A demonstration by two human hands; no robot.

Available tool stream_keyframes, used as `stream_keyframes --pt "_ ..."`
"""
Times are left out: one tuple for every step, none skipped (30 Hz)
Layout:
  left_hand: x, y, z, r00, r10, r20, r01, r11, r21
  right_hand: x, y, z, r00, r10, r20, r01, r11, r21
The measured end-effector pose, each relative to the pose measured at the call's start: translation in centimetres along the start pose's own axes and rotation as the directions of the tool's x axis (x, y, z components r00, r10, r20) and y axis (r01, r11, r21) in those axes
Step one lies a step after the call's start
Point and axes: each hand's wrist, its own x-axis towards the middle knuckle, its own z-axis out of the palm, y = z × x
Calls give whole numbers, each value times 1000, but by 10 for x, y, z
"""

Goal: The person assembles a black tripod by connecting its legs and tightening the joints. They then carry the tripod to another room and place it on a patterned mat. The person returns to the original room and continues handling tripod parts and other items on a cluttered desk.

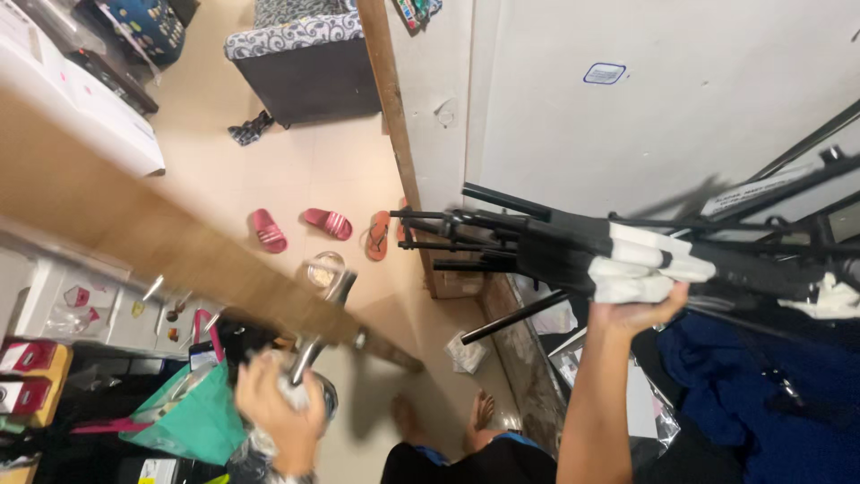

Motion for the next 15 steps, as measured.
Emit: stream_keyframes --pt "-12 18 -5 990 -18 -140 23 999 37 1 2 -3 1000 18 9 -18 1000 11" --pt "-16 32 -6 999 14 -33 -18 993 -121 0 5 -4 996 57 75 -60 997 45" --pt "-19 54 -8 996 54 65 -34 960 -279 -1 9 -2 984 96 148 -107 992 73" --pt "-19 81 -6 993 107 51 -87 952 -293 -2 11 1 967 130 221 -155 983 99" --pt "-14 108 2 987 155 38 -136 943 -305 -4 12 6 972 137 190 -144 989 19" --pt "-1 130 8 984 174 -38 -177 936 -305 -9 16 13 977 142 160 -134 989 -62" --pt "18 147 13 973 198 -118 -225 927 -300 -15 20 22 981 139 134 -121 983 -137" --pt "42 162 18 987 150 -48 -157 911 -381 -20 19 33 974 172 150 -150 977 -150" --pt "66 175 24 994 109 18 -89 887 -453 -24 20 42 964 204 170 -178 971 -159" --pt "88 187 25 979 96 179 22 825 -564 -30 20 52 953 236 190 -205 964 -168" --pt "110 197 28 939 105 329 142 751 -645 -35 21 61 943 274 190 -243 955 -170" --pt "130 206 32 914 240 327 34 758 -652 -42 19 69 931 311 190 -281 944 -172" --pt "147 212 34 869 372 327 -72 748 -660 -50 19 75 919 346 188 -315 933 -174" --pt "159 216 37 848 401 347 -70 734 -675 -57 23 78 907 380 180 -345 918 -194" --pt "168 220 39 824 432 368 -64 715 -696 -63 25 77 897 410 166 -371 902 -222"
